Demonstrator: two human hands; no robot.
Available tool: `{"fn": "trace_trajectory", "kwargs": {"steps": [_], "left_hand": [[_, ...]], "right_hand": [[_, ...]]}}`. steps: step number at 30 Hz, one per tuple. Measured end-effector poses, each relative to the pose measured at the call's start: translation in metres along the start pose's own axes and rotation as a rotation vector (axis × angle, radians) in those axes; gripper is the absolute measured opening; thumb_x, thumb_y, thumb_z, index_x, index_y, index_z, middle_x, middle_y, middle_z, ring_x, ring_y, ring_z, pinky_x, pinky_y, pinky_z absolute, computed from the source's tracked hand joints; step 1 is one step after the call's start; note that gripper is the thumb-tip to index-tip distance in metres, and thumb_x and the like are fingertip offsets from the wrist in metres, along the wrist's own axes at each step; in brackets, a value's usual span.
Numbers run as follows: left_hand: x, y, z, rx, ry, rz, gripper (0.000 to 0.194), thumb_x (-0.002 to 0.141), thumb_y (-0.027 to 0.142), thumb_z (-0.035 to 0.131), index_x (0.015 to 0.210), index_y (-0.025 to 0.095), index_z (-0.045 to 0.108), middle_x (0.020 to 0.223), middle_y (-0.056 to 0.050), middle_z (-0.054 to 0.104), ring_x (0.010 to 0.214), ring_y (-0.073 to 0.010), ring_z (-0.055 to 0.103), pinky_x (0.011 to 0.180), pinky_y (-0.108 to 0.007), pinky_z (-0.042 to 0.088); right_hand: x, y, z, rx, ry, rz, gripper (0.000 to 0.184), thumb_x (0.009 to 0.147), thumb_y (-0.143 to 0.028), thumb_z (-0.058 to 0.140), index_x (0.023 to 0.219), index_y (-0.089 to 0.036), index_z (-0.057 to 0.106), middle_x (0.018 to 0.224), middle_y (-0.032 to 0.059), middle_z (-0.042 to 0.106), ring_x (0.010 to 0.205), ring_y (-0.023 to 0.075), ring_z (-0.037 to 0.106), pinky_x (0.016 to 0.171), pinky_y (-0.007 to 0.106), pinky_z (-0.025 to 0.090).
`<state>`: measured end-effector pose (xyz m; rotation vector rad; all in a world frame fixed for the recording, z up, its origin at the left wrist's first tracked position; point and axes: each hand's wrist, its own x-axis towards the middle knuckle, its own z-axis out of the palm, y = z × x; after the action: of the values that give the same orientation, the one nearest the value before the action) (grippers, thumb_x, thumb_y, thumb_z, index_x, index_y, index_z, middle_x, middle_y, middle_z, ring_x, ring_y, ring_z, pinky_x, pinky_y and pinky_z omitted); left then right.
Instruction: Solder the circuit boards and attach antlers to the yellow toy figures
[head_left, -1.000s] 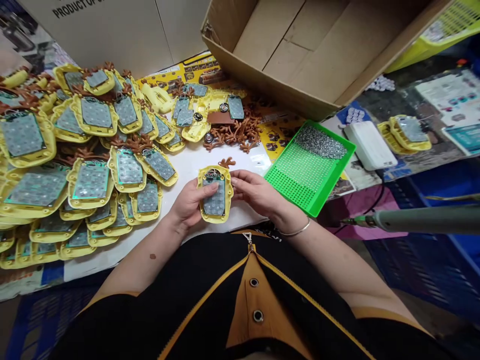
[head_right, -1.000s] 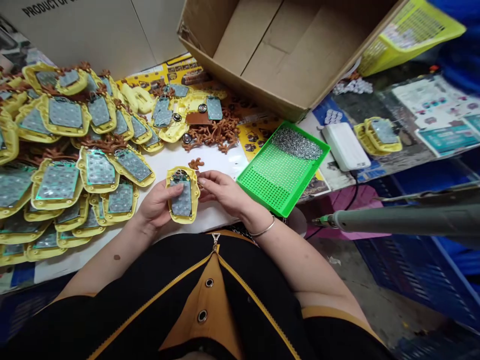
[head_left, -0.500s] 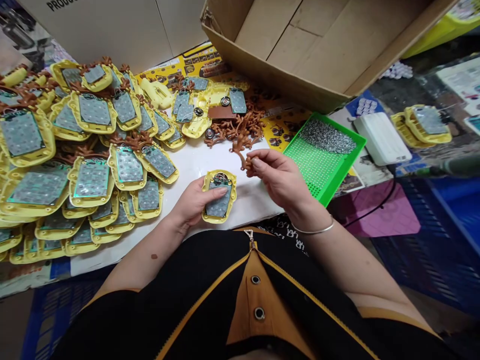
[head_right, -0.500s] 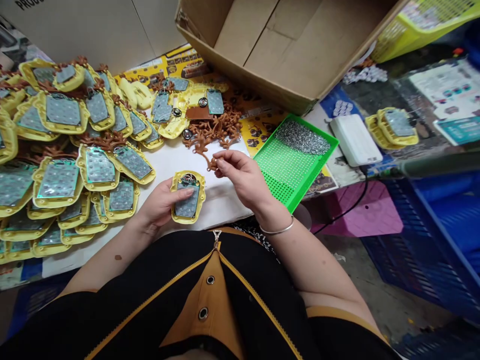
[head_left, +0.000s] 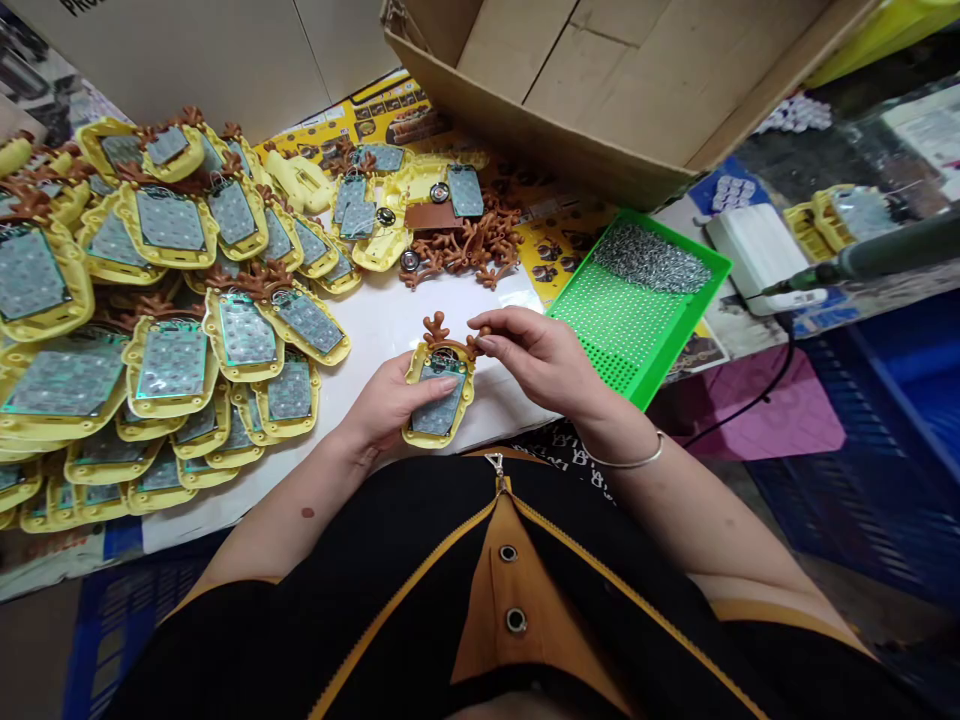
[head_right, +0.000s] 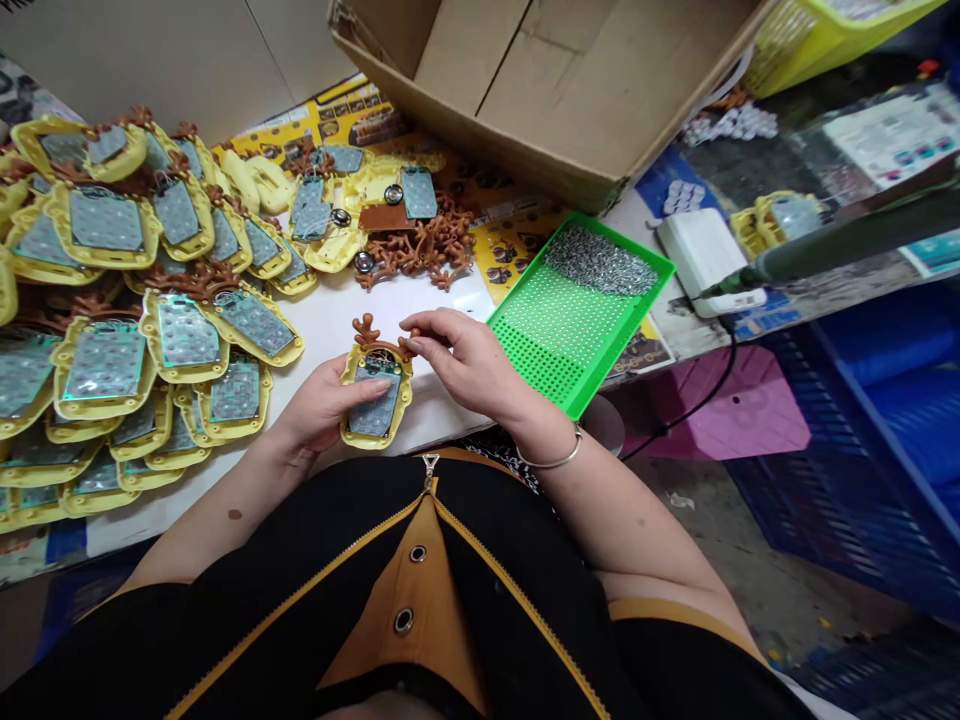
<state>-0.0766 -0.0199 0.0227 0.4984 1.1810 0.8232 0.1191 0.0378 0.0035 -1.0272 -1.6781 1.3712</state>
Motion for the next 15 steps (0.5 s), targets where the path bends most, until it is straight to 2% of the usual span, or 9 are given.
{"fn": "trace_trajectory", "kwargs": {"steps": [5, 11, 15], "left_hand": [[0.001, 0.003, 0.002, -0.048, -0.039, -0.06, 0.047, 0.055, 0.03, 0.096, 0.091, 0.014, 0.071, 0.081, -0.004, 0.074, 0.067, -0.0168, 0.067, 0.065, -0.028, 0.054], [0.0, 0.002, 0.003, -0.042, -0.035, -0.046, 0.048, 0.053, 0.03, 0.097, 0.088, 0.014, 0.071, 0.077, -0.003, 0.072, 0.064, -0.0157, 0.066, 0.062, -0.027, 0.054], [0.001, 0.001, 0.001, -0.007, -0.034, -0.051, 0.048, 0.052, 0.031, 0.097, 0.089, 0.014, 0.071, 0.078, -0.003, 0.073, 0.066, -0.0166, 0.066, 0.064, -0.028, 0.054]], "right_hand": [[-0.001, 0.004, 0.001, 0.135, -0.015, 0.059, 0.035, 0.089, -0.052, 0.071, 0.106, -0.021, 0.075, 0.094, 0.0042, 0.073, 0.086, 0.0163, 0.066, 0.083, 0.035, 0.055], [0.001, 0.008, 0.001, 0.003, -0.005, 0.037, 0.03, 0.09, -0.047, 0.07, 0.103, -0.02, 0.075, 0.095, 0.0051, 0.073, 0.087, 0.0177, 0.066, 0.087, 0.038, 0.054], [0.001, 0.011, -0.001, 0.159, -0.06, 0.105, 0.035, 0.085, -0.052, 0.075, 0.101, -0.02, 0.074, 0.097, 0.0058, 0.075, 0.089, 0.0176, 0.067, 0.087, 0.037, 0.057]]}}
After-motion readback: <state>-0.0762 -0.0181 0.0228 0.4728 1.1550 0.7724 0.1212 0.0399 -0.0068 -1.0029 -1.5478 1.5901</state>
